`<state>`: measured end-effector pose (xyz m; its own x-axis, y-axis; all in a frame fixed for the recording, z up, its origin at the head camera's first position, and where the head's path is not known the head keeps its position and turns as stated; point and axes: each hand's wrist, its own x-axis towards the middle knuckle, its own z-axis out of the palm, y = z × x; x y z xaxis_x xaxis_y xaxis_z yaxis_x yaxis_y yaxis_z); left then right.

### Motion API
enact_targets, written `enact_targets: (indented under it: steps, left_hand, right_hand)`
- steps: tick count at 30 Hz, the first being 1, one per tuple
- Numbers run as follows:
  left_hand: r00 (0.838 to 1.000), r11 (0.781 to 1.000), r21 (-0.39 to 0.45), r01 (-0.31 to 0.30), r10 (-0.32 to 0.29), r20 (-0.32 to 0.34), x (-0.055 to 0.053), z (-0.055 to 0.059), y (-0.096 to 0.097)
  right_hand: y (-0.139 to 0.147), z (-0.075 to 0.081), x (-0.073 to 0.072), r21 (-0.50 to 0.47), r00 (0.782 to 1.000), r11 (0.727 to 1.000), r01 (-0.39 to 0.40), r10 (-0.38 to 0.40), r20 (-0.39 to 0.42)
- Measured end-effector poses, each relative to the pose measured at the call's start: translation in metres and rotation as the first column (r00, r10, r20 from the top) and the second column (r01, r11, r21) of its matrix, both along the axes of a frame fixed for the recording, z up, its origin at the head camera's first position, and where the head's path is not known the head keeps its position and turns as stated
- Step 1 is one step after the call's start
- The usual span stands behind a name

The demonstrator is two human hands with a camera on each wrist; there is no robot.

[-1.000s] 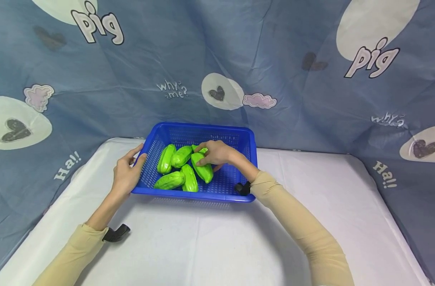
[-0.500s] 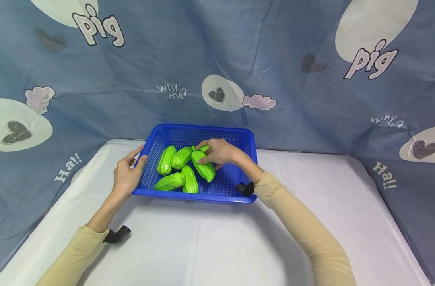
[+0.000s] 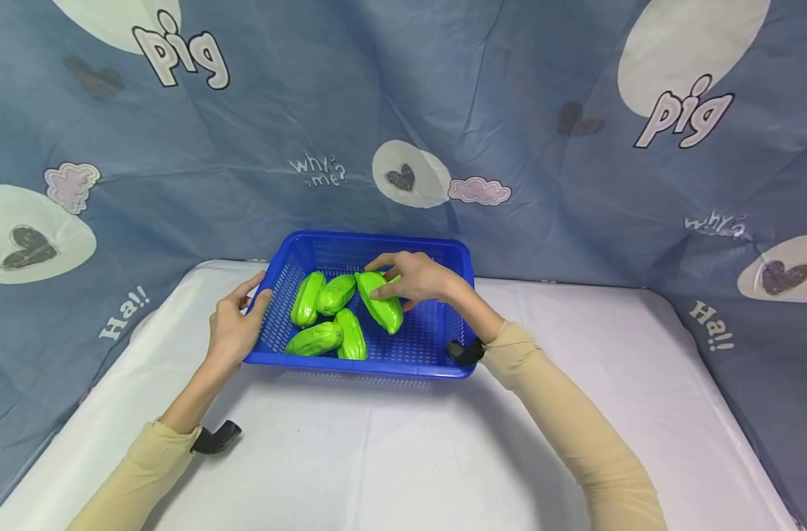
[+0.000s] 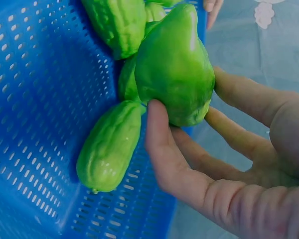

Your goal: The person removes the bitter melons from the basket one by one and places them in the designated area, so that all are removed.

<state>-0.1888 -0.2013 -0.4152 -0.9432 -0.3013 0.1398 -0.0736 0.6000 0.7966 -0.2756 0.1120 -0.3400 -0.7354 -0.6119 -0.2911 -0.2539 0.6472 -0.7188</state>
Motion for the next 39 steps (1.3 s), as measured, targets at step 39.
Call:
enact_targets:
  steps: [39]
  left_hand:
    - [1.000,1.000,-0.005,-0.004,0.004,-0.010,0.000,0.000,0.002]
  right_hand:
    - [0.061,0.001,0.003,-0.163,0.989,0.977,0.139,-0.128,0.073]
